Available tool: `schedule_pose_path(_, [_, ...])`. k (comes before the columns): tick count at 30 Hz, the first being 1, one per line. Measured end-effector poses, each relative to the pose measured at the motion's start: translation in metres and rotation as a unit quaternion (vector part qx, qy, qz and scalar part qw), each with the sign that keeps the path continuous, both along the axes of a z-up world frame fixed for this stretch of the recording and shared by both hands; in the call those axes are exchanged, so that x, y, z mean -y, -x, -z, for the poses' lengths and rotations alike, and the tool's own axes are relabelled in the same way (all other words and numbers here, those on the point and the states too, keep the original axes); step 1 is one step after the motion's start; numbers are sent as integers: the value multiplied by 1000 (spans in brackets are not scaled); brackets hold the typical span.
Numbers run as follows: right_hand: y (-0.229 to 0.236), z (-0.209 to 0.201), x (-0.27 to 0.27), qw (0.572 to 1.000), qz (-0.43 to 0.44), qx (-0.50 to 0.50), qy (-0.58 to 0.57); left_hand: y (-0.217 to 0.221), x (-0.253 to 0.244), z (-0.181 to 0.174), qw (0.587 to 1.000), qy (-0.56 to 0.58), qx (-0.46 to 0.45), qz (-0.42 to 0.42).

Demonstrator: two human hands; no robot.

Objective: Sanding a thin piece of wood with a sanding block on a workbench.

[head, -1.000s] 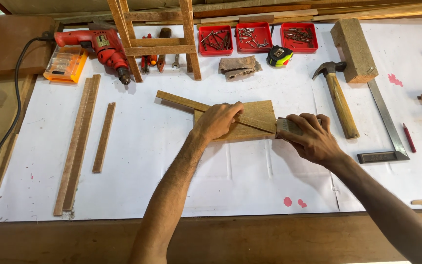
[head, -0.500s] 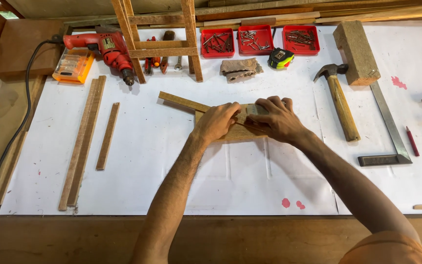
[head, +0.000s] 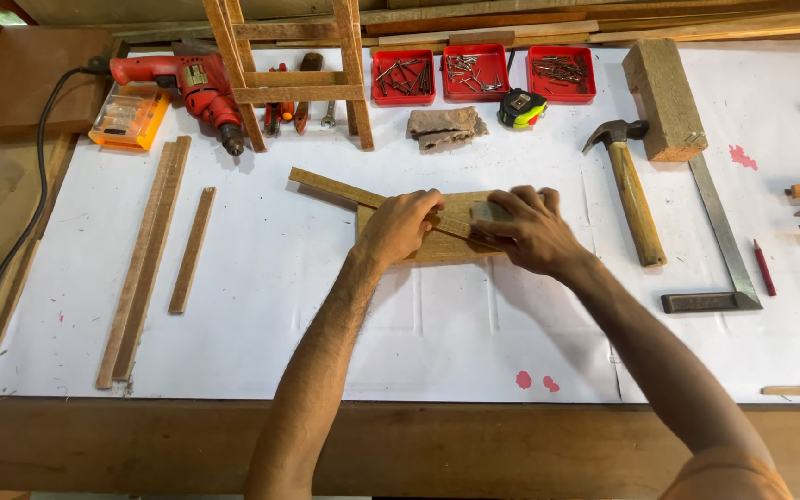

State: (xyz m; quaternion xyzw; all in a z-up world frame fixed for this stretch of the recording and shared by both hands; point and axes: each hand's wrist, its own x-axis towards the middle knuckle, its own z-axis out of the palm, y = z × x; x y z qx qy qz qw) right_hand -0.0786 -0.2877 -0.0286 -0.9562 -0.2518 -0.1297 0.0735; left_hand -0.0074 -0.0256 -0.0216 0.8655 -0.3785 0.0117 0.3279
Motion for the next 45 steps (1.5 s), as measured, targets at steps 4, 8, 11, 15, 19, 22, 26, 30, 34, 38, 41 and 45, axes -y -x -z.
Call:
schedule_pose_path(4, [-23, -36, -41, 998, -8, -52, -23, 3, -1, -6, 999, 16, -28, -6])
schedule_pose_path(8, [-29, -29, -32, 997, 14, -64, -51, 10, 0, -4, 997, 36, -59, -26])
schedule_pose_path(11, [-22, -15, -7, 991, 46, -44, -121, 16, 13, 19, 994, 81, -38, -60])
schedule_pose_path(15, [3, -31, 11, 968, 115, -74, -210, 39, 44, 18, 964, 17, 94, -248])
schedule_pose_path(19, [21, -26, 28, 952, 81, -87, -280, 59, 59, 3, 933, -97, -56, -342])
schedule_pose_path(22, [37, -30, 29, 912, 135, -199, -333, 73, 70, -14, 918, -144, -75, -361])
schedule_pose_path(26, [49, -27, 26, 856, 78, -297, -416, 72, 87, -21, 900, -148, -86, -400])
schedule_pose_path(30, [62, -31, 16, 847, 39, -320, -423, 69, 90, -6, 883, -143, -123, -429])
schedule_pose_path(34, [66, -44, 18, 851, 32, -302, -428, 89, 73, -12, 881, -131, -105, -443])
schedule_pose_path(38, [60, -58, 18, 868, 65, -290, -397, 124, 42, -23, 886, -39, -110, -448])
schedule_pose_path(41, [46, -43, 17, 884, 15, -246, -396, 154, 17, -38, 886, -8, -98, -453])
schedule_pose_path(45, [38, -46, -8, 914, -35, -159, -372, 167, -15, -41, 906, 0, -105, -411])
